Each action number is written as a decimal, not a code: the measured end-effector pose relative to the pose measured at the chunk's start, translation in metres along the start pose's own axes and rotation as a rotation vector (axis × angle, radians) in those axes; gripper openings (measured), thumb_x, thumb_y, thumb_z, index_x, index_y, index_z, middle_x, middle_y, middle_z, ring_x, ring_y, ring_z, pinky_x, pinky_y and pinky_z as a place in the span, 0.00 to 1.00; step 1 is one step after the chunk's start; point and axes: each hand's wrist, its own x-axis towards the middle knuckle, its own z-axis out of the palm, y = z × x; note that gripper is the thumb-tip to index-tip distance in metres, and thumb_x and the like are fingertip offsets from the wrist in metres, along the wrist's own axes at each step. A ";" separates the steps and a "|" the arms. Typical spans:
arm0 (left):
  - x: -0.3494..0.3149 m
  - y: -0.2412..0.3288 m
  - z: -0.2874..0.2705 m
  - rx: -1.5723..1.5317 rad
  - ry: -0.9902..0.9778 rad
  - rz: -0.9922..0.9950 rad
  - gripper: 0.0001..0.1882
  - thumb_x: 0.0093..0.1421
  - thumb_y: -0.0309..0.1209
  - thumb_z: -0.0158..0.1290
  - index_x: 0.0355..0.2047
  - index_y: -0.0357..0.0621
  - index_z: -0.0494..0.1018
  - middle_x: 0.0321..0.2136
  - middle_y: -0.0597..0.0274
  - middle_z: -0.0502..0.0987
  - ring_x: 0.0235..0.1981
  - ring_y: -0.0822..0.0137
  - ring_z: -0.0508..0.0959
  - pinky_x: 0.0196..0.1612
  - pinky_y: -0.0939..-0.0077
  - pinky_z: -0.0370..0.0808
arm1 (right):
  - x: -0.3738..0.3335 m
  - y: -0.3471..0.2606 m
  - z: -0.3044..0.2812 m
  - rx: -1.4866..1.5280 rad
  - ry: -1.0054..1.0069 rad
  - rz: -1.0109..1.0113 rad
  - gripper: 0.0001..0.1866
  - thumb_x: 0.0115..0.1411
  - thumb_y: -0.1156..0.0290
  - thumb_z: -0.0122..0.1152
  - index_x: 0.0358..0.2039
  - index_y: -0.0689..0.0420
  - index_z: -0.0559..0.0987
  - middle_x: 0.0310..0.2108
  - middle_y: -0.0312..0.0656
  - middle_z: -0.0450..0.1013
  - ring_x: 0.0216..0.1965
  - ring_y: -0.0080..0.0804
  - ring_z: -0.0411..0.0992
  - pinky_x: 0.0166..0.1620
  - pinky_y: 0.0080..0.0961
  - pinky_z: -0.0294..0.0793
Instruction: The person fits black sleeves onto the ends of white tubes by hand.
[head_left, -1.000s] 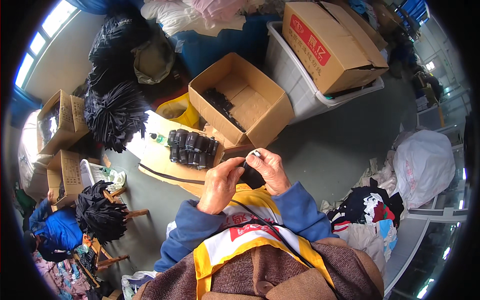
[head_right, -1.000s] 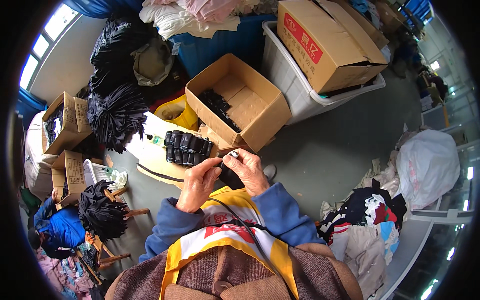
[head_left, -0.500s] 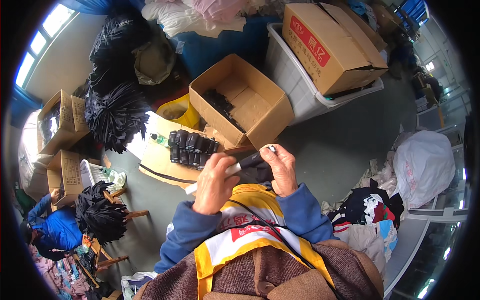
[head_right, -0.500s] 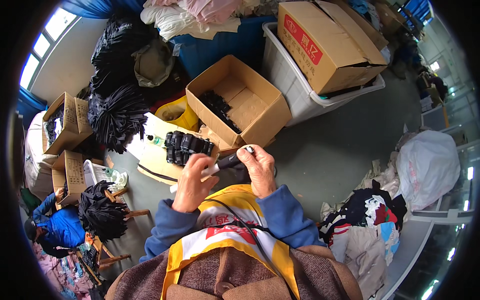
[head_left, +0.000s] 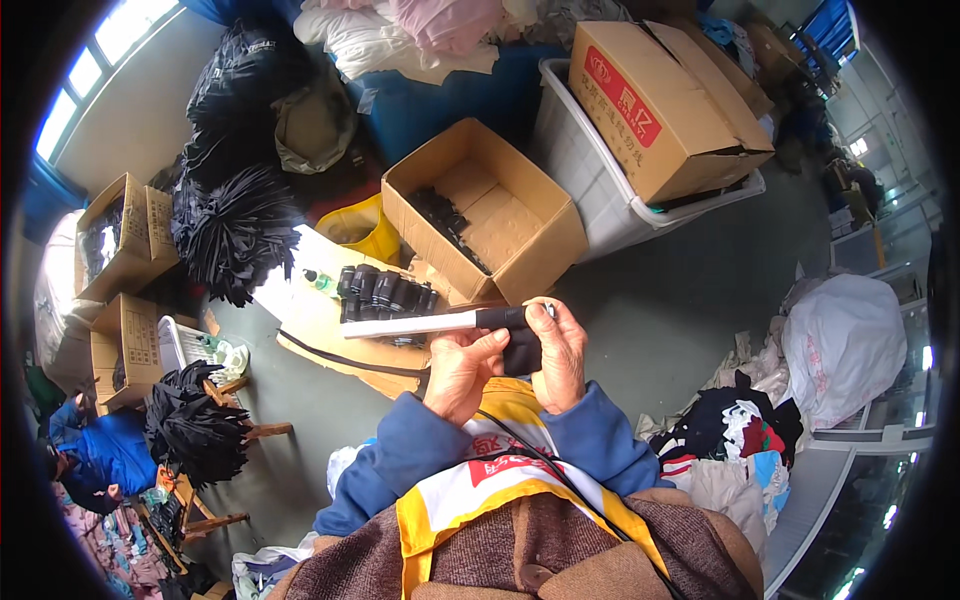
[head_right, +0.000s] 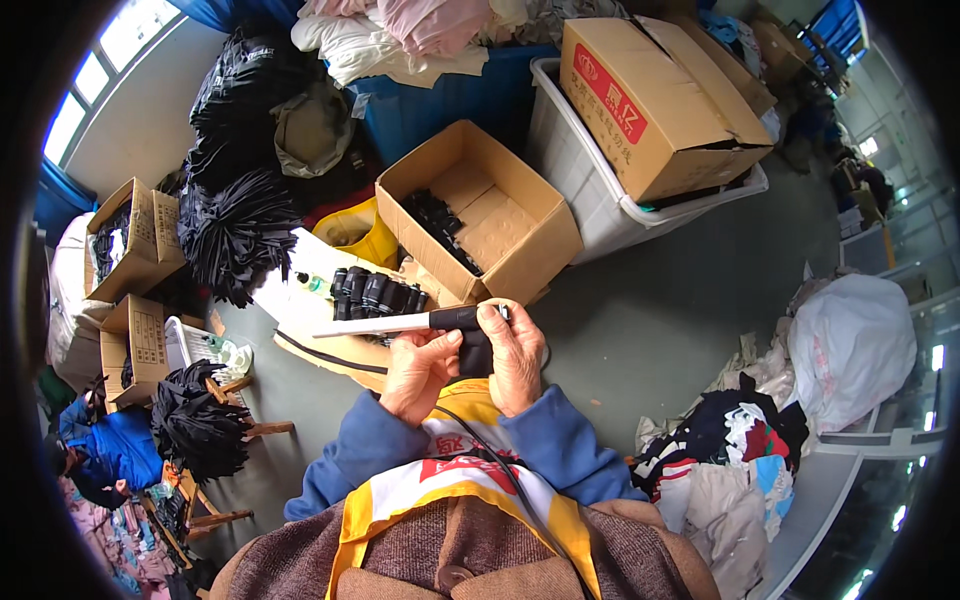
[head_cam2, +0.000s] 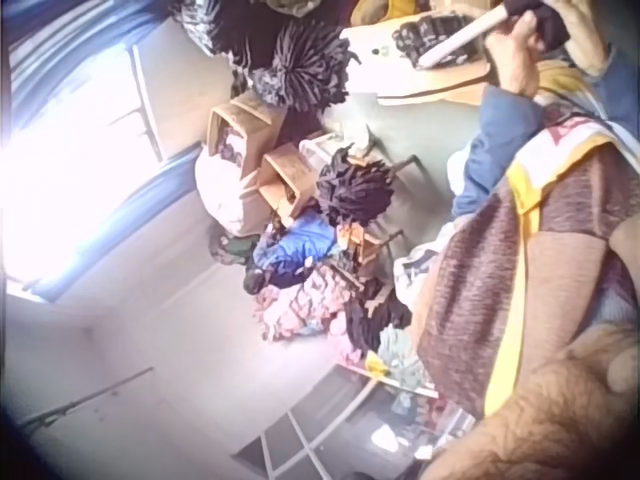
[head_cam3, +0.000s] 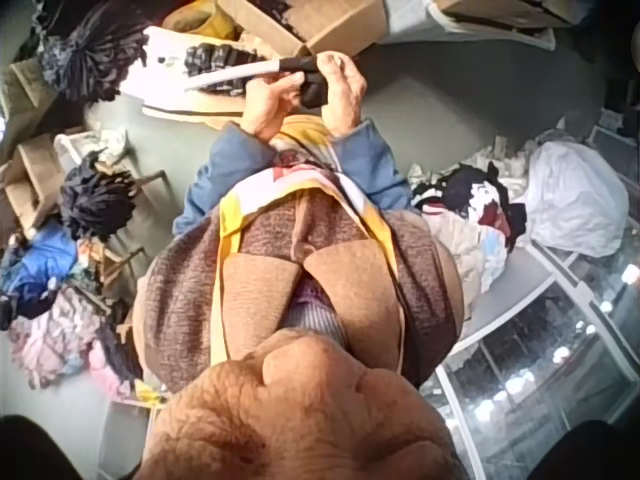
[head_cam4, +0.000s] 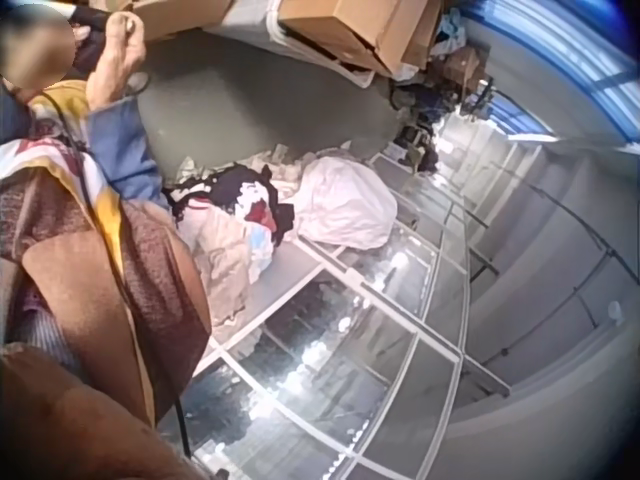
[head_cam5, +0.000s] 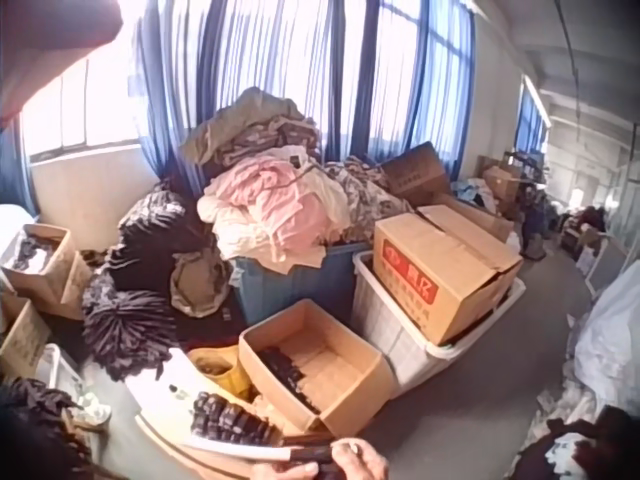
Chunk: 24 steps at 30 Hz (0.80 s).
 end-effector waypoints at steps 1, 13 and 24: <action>0.000 -0.002 -0.003 -0.016 0.023 -0.047 0.12 0.52 0.21 0.55 0.38 0.36 0.68 0.27 0.65 0.72 0.23 0.77 0.70 0.23 0.82 0.70 | 0.000 0.000 0.000 -0.011 -0.002 -0.021 0.08 0.57 0.67 0.59 0.31 0.59 0.74 0.26 0.30 0.68 0.28 0.14 0.64 0.34 0.12 0.66; -0.005 0.015 0.002 -0.108 0.028 -0.143 0.08 0.55 0.21 0.52 0.36 0.38 0.69 0.24 0.68 0.70 0.19 0.79 0.67 0.20 0.85 0.66 | -0.004 -0.002 -0.003 -0.056 -0.115 -0.077 0.08 0.58 0.71 0.56 0.38 0.58 0.73 0.29 0.30 0.68 0.30 0.13 0.64 0.36 0.10 0.65; -0.008 0.028 0.000 -0.157 -0.031 -0.166 0.12 0.55 0.23 0.53 0.40 0.41 0.69 0.27 0.68 0.70 0.23 0.78 0.68 0.20 0.85 0.66 | 0.001 -0.005 -0.008 -0.077 -0.260 -0.008 0.10 0.57 0.73 0.55 0.41 0.57 0.71 0.32 0.31 0.69 0.32 0.13 0.64 0.39 0.10 0.66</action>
